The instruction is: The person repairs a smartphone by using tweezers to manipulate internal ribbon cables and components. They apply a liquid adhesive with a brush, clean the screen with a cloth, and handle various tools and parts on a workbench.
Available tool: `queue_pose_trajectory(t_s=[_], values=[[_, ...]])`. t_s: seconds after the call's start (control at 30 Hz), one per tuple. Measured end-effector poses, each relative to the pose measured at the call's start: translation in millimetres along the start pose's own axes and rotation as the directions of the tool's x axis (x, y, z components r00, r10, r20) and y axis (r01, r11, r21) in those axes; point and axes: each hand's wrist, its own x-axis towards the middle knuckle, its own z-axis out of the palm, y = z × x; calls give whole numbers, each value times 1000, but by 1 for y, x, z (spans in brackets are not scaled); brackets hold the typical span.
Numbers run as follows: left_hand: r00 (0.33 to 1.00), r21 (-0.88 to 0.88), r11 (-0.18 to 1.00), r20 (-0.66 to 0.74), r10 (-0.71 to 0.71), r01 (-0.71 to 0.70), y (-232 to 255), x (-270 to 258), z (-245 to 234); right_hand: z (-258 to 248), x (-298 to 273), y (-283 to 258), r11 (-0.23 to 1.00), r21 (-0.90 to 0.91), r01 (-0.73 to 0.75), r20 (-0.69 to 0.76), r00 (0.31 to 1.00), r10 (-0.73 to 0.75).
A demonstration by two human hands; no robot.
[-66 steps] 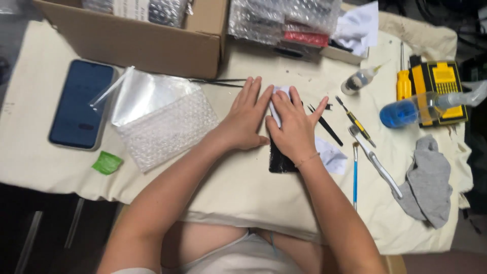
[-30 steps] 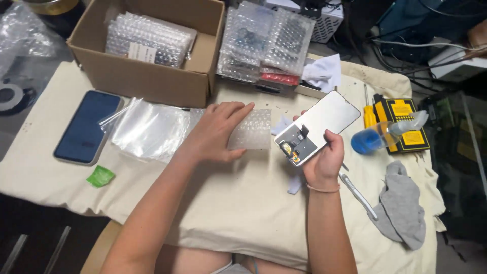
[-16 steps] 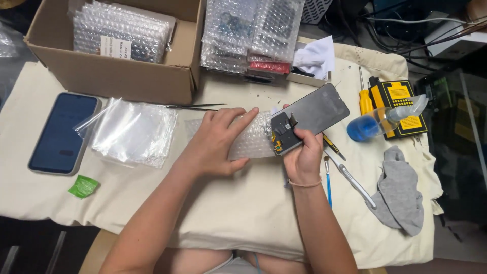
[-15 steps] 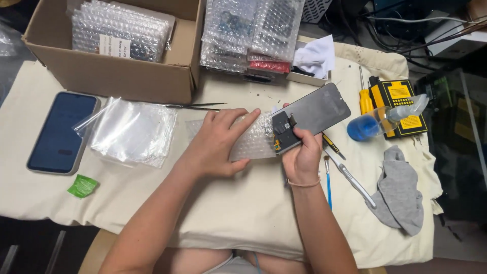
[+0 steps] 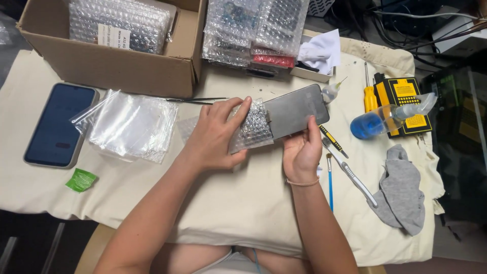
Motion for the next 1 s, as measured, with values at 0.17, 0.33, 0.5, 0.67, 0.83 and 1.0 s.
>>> queue_pose_trajectory(t_s=[0.17,0.33,0.5,0.67,0.83,1.0], values=[[1000,1,1000,-29,-4,4,-5,0,-2,0,-1,1,973,-174,154,1,988,-157],[999,32,998,25,-48,47,0,3,-8,12,-12,1,946,-248,211,27,977,-211],[996,80,995,62,-63,58,0,2,-4,3,-9,14,956,-253,147,-11,988,-155],[998,43,998,32,-48,47,-3,1,-4,-12,4,20,958,-246,148,-45,985,-164],[999,29,999,17,-29,29,-6,0,0,-14,3,30,947,-267,181,-65,977,-205],[998,46,999,56,-7,4,-5,1,5,15,-18,26,923,-356,144,-66,982,-179]])
